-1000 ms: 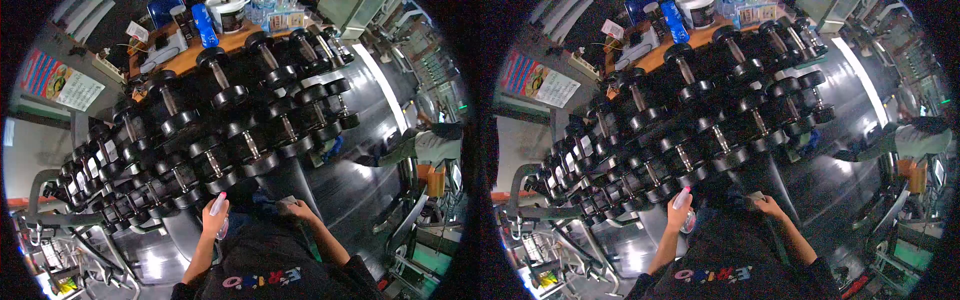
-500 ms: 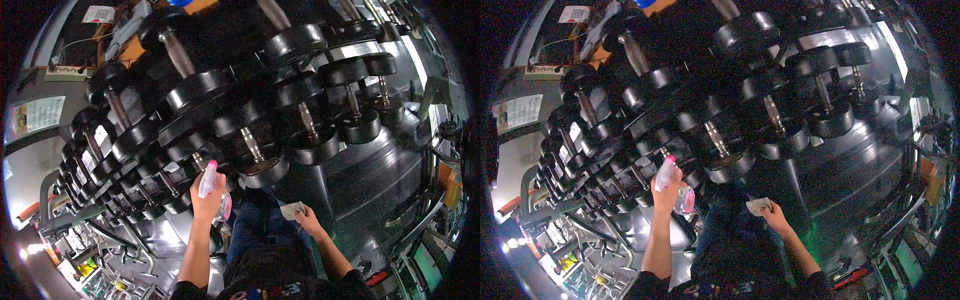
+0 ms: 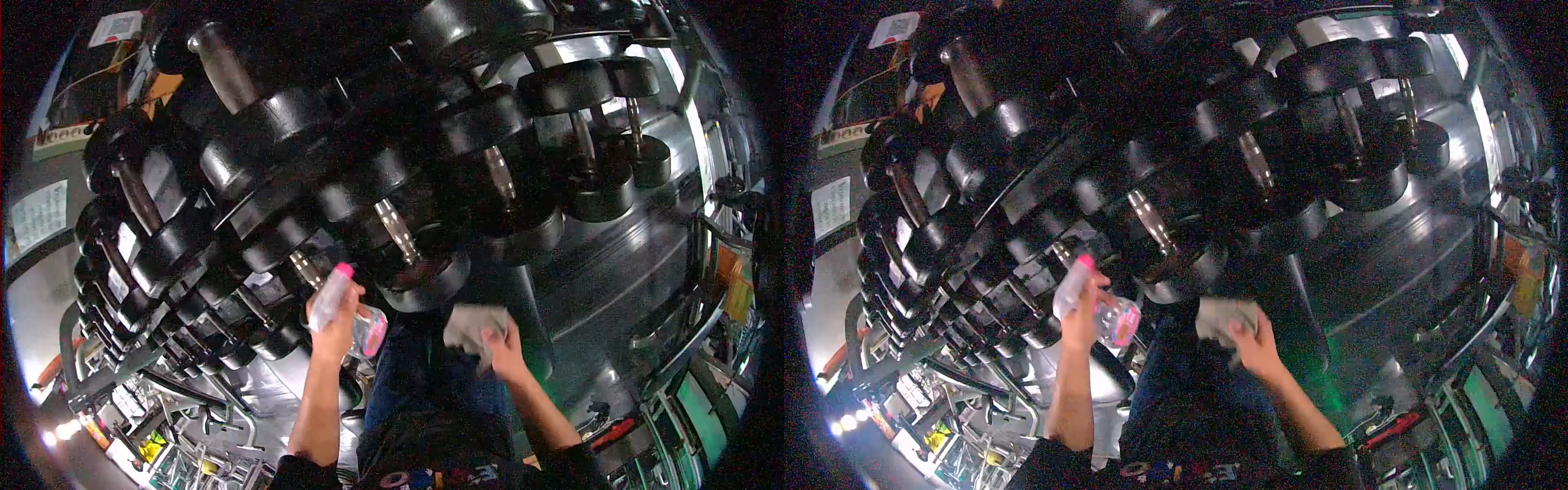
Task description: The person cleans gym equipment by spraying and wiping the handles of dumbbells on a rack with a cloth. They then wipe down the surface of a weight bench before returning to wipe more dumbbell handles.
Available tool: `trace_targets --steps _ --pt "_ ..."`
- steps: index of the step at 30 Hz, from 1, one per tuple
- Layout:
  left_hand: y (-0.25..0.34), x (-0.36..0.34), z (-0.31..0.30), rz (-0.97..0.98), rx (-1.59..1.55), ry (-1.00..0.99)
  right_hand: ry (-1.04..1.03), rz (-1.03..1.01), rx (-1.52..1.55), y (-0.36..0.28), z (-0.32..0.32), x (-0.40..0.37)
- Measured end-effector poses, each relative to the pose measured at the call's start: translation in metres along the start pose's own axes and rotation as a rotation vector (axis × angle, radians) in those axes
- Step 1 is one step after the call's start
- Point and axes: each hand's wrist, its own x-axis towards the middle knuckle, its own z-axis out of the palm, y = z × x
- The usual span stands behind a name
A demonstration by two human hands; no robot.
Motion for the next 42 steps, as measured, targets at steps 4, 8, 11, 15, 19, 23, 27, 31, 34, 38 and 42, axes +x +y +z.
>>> trace_targets --steps 4,8,11,15,19,23,27,31,34,38,42 --pt "-0.046 -0.041 -0.006 -0.157 0.008 -0.074 0.182 -0.32 0.17 -0.09 0.072 0.079" --pt "-0.063 -0.075 -0.016 -0.25 -0.006 -0.076 0.181 -0.957 -0.505 -0.131 0.144 0.156" --pt "-0.073 -0.088 -0.027 -0.314 0.003 -0.098 0.147 -1.191 -1.216 -0.143 0.169 0.166" --pt "-0.081 -0.096 -0.033 -0.305 -0.059 -0.081 -0.04 -1.3 -1.444 -0.177 0.182 0.206" --pt "-0.085 -0.092 -0.032 -0.227 -0.013 -0.03 -0.295 -0.408 -1.647 -0.219 0.231 0.232" --pt "-0.084 -0.099 -0.039 -0.222 0.006 -0.039 -0.185 -1.3 -1.68 -0.167 0.216 0.2" --pt "-0.097 -0.105 -0.053 -0.106 0.043 -0.094 -0.228 -1.634 -1.693 -0.141 0.202 0.188" --pt "-0.102 -0.107 -0.06 -0.171 0.057 -0.078 -0.17 -1.355 -1.647 -0.168 0.243 0.195" --pt "-0.096 -0.104 -0.061 -0.195 0.092 -0.09 -0.3 -0.292 -1.89 -0.207 0.292 0.218" --pt "-0.103 -0.107 -0.067 -0.006 0.156 -0.14 -0.093 -0.49 -1.776 -0.211 0.304 0.251" --pt "-0.105 -0.11 -0.073 -0.026 0.098 -0.143 -0.001 -0.807 -1.541 -0.209 0.272 0.285"
